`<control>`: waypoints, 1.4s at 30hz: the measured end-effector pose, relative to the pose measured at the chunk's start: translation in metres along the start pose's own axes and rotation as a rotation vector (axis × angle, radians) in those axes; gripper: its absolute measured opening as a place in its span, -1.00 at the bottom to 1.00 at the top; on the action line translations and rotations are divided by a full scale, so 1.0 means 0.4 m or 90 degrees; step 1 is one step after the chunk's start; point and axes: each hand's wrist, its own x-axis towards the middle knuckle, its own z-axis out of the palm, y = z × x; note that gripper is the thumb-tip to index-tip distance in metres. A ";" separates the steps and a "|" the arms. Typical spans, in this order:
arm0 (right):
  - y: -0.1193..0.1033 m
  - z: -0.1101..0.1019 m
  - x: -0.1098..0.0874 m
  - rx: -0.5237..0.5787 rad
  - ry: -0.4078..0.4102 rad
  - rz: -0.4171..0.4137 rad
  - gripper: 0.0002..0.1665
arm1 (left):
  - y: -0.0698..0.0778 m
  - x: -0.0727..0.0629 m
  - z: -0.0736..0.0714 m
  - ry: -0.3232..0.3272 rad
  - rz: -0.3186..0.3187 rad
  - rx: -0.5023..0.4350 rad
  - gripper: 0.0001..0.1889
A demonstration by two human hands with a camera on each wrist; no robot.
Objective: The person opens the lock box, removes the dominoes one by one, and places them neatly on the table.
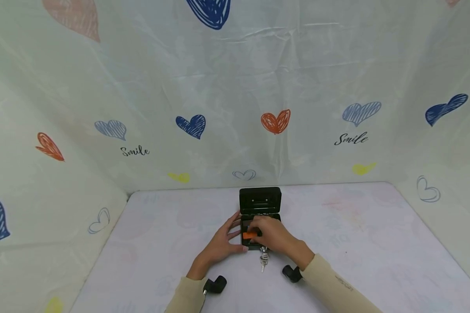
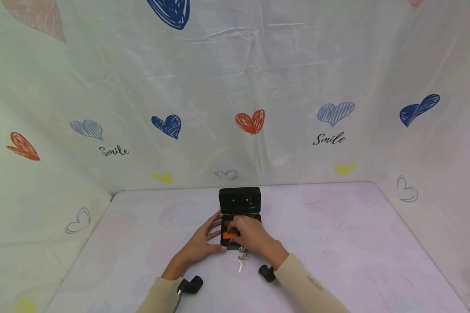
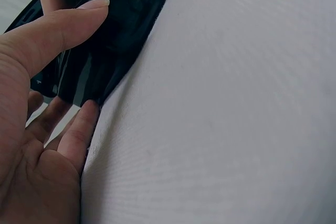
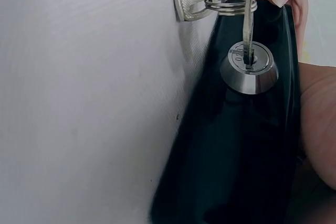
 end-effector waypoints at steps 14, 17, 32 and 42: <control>-0.006 0.009 0.016 -0.013 -0.015 0.023 -0.76 | 0.003 0.000 -0.001 -0.003 0.005 -0.003 0.16; -0.007 0.006 0.018 -0.021 -0.019 0.016 -0.76 | 0.006 0.000 -0.001 -0.003 0.006 -0.002 0.15; -0.018 -0.003 0.011 -0.023 -0.033 0.015 -0.81 | -0.005 -0.004 -0.001 -0.006 0.000 -0.005 0.17; -0.007 -0.041 -0.025 0.004 0.038 0.014 -0.79 | -0.006 0.000 0.001 -0.001 0.003 0.002 0.16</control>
